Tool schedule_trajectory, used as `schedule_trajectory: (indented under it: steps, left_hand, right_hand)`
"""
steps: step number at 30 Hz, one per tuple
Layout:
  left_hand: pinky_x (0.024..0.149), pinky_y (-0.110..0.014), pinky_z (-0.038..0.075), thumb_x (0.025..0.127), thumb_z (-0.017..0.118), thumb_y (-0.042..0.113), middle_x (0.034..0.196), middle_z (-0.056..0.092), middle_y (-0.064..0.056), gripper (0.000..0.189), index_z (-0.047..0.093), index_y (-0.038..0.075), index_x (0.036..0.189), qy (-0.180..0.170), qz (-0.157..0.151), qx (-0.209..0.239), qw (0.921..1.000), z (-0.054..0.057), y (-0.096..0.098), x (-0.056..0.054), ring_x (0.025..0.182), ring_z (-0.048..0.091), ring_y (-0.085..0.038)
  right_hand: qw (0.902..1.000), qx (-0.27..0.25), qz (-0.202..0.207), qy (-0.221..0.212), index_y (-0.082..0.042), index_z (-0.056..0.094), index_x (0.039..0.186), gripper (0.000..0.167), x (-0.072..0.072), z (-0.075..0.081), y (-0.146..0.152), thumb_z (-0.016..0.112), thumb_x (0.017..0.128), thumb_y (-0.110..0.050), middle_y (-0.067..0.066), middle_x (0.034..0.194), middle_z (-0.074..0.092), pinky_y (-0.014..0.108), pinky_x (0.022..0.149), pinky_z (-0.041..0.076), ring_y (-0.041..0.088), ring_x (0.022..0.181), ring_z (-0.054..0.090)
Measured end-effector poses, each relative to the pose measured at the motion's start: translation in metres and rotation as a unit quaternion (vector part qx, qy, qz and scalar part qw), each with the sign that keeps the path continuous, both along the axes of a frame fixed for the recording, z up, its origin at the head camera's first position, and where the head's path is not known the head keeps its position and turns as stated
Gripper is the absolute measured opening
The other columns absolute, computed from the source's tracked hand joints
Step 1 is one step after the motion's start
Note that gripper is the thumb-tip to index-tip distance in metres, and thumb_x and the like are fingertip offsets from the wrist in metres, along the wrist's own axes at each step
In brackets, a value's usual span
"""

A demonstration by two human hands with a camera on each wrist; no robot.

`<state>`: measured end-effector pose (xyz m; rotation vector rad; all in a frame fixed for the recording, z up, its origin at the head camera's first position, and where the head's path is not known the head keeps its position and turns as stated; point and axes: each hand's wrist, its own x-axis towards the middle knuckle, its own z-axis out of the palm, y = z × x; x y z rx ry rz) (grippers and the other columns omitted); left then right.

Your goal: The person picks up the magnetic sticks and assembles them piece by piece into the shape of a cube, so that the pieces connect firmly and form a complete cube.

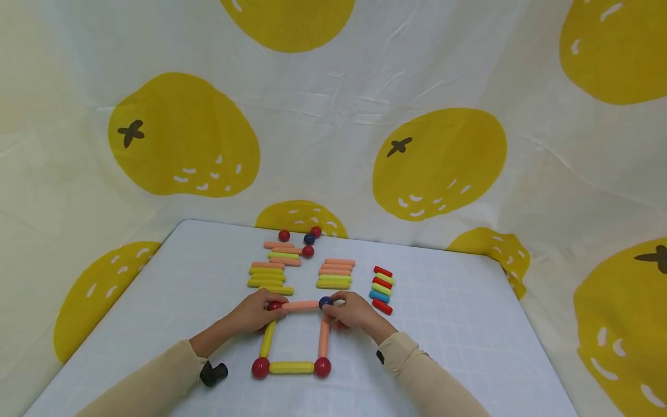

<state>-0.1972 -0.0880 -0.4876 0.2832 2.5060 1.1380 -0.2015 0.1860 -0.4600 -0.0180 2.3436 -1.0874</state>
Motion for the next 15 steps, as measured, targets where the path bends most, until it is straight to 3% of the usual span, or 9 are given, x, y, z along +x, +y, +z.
schedule_trajectory:
  steps: [6,15]
  left_hand:
    - [0.047,-0.025,0.042,0.097,0.071,0.027,0.073,0.059,-0.002,0.031,0.072,0.017,0.126,0.000,-0.001,0.001,1.0000,-0.002,-0.001,0.000,0.047,0.050,-0.015]
    - [0.046,-0.024,0.042,0.097,0.071,0.027,0.074,0.059,-0.002,0.031,0.073,0.018,0.126,0.007,0.001,-0.001,1.0000,-0.001,0.000,0.002,0.047,0.050,-0.015]
  right_hand:
    - [0.9971,0.063,0.040,0.012,-0.011,0.064,0.100,0.035,0.007,-0.001,0.002,0.066,0.098,-0.045,0.002,0.075,0.067,0.025,0.061,0.047,0.015,0.064,0.061]
    - [0.9928,0.091,0.078,0.009,-0.011,0.071,0.074,0.047,0.014,-0.003,0.002,0.064,0.097,-0.051,0.001,0.064,0.065,0.024,0.058,0.045,0.013,0.058,0.061]
